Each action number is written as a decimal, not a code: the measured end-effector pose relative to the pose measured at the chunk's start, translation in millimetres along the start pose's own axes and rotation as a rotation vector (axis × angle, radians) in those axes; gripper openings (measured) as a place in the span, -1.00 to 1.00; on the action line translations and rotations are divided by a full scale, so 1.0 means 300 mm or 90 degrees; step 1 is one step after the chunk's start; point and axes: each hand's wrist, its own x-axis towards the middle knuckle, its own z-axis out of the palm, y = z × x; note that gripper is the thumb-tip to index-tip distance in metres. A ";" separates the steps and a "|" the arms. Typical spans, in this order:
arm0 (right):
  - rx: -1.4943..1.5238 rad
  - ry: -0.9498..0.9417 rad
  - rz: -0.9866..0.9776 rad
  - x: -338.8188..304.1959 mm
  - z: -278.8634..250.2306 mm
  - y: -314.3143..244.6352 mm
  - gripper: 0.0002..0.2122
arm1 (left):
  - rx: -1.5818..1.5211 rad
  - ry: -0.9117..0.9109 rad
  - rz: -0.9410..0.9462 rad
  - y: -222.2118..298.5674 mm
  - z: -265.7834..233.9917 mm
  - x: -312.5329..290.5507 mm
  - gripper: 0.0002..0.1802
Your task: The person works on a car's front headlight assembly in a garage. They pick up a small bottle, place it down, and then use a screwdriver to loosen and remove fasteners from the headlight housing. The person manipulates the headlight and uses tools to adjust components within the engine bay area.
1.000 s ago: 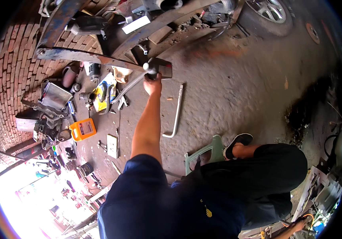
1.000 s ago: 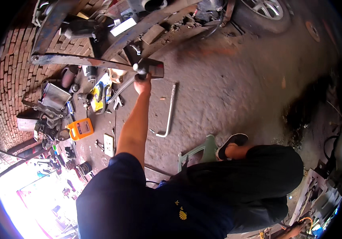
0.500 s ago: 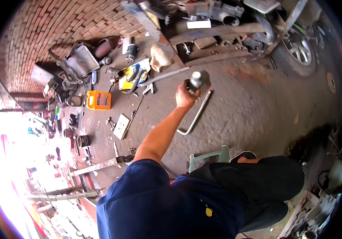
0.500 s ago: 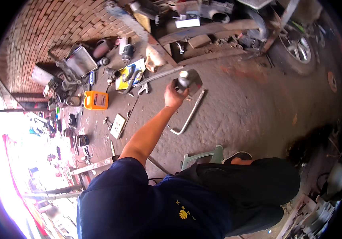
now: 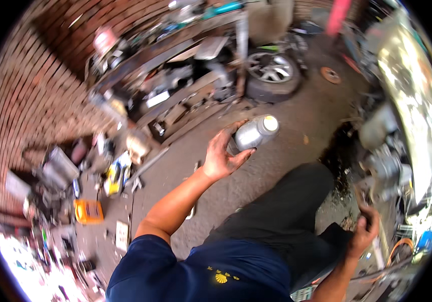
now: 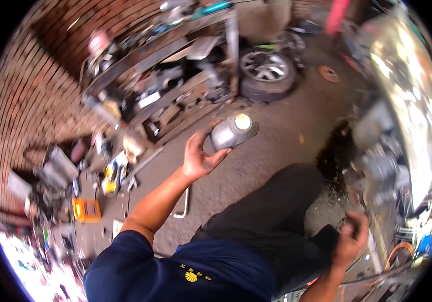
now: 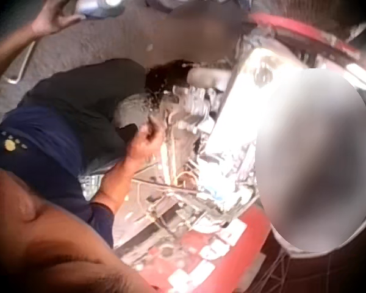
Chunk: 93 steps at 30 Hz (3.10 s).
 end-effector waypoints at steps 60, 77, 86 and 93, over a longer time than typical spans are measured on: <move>-0.293 -0.054 0.468 -0.269 -0.259 0.637 -0.34 | -0.241 -0.826 0.121 0.398 1.359 -0.399 -0.06; -0.129 0.040 0.401 -0.355 -0.214 0.758 -0.39 | -0.229 -0.819 0.145 0.449 1.355 -0.420 -0.21; -0.248 0.008 0.416 -0.333 -0.216 0.765 -0.50 | -0.174 -0.842 0.136 0.448 1.362 -0.417 -0.20; -0.269 -0.096 0.499 -0.306 -0.244 0.747 -0.48 | -0.168 -0.785 0.326 0.419 1.384 -0.389 -0.21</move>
